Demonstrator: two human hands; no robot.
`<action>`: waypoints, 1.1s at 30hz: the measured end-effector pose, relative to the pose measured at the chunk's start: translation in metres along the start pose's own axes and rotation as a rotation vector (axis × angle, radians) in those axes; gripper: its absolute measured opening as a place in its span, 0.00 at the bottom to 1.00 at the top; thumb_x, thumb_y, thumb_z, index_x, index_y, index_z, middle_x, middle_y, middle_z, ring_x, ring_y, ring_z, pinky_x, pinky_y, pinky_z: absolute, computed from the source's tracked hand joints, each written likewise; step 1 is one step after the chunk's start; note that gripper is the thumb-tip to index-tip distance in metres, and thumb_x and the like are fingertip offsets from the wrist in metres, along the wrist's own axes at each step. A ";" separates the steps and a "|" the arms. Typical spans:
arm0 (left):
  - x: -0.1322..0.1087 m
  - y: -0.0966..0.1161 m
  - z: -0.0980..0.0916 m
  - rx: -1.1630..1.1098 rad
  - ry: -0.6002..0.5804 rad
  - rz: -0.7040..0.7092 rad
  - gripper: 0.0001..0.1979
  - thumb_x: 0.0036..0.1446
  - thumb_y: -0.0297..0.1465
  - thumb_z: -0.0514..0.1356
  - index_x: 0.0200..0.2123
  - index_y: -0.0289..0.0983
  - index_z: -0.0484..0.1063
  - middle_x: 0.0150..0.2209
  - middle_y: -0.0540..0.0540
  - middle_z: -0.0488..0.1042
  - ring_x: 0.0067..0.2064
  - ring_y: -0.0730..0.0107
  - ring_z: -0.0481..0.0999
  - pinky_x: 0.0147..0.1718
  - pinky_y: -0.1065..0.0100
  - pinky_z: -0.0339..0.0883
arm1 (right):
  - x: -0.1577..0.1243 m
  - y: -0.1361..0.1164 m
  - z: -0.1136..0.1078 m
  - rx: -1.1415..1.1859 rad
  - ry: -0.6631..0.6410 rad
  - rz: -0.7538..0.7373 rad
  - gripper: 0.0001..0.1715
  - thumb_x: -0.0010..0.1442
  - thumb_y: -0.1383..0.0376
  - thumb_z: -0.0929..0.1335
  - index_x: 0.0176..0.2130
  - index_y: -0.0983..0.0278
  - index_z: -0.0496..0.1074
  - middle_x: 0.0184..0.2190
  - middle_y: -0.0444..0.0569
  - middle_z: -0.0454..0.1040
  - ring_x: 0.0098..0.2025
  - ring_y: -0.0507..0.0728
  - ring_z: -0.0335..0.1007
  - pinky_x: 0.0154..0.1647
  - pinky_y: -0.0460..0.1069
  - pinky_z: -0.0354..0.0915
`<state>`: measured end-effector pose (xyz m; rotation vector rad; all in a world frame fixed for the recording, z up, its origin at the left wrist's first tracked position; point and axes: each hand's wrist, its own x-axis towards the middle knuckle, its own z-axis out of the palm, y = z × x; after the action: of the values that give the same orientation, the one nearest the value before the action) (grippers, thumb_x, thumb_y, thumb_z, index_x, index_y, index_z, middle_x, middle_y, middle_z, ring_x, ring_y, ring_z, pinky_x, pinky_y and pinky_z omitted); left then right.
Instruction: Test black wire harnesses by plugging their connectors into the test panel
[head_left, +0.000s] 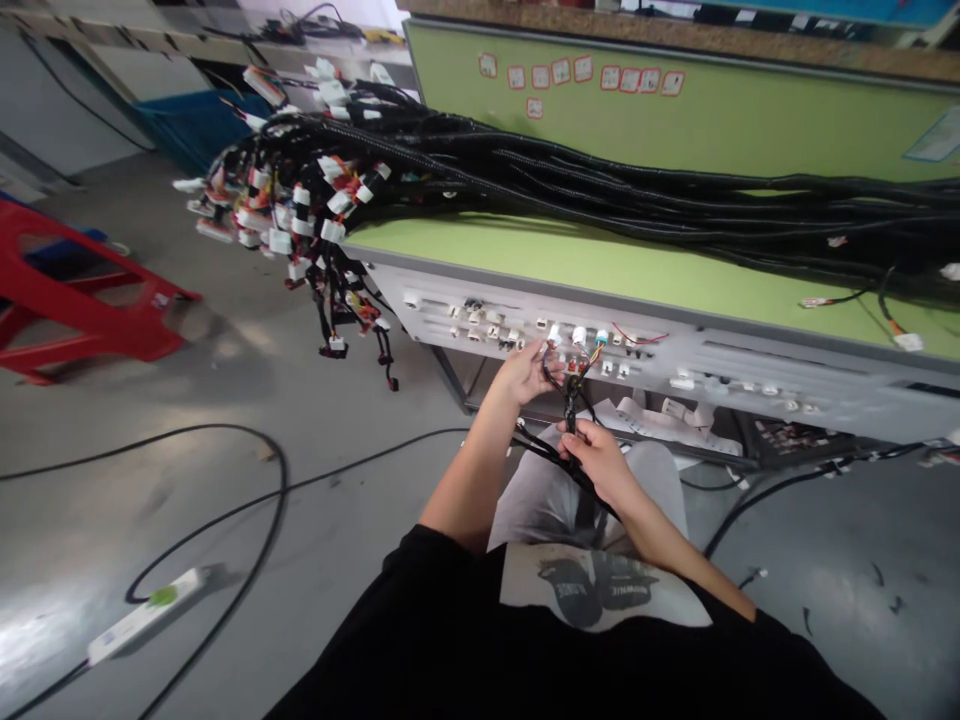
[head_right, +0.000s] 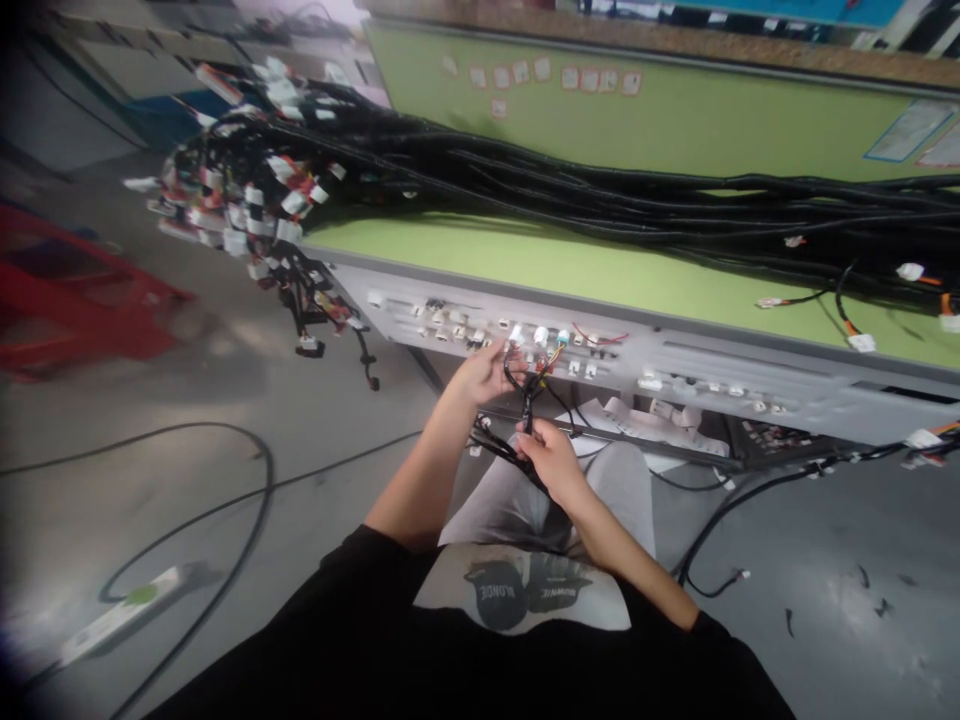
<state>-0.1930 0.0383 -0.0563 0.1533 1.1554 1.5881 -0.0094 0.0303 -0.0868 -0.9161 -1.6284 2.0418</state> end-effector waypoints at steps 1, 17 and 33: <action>0.001 0.000 0.000 -0.052 -0.034 -0.040 0.12 0.57 0.37 0.60 0.28 0.33 0.69 0.22 0.46 0.71 0.22 0.72 0.70 0.24 0.69 0.66 | 0.000 0.000 0.000 0.003 0.002 -0.004 0.15 0.47 0.59 0.68 0.36 0.63 0.70 0.23 0.42 0.70 0.26 0.52 0.65 0.32 0.49 0.61; 0.006 -0.011 0.000 -0.233 0.151 0.416 0.05 0.49 0.26 0.63 0.28 0.33 0.68 0.24 0.51 0.69 0.24 0.78 0.68 0.29 0.73 0.64 | 0.002 -0.002 0.006 -0.003 0.019 -0.025 0.15 0.48 0.59 0.68 0.36 0.64 0.71 0.22 0.41 0.70 0.26 0.51 0.64 0.30 0.48 0.60; 0.001 0.011 -0.007 0.708 0.399 0.772 0.04 0.47 0.27 0.64 0.26 0.36 0.70 0.21 0.51 0.68 0.26 0.71 0.66 0.29 0.72 0.55 | 0.007 -0.004 0.011 0.022 0.009 -0.035 0.14 0.48 0.59 0.68 0.36 0.62 0.72 0.22 0.42 0.69 0.26 0.53 0.65 0.31 0.50 0.61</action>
<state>-0.2048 0.0365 -0.0526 0.8597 2.1195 1.8228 -0.0222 0.0284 -0.0833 -0.8815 -1.6026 2.0257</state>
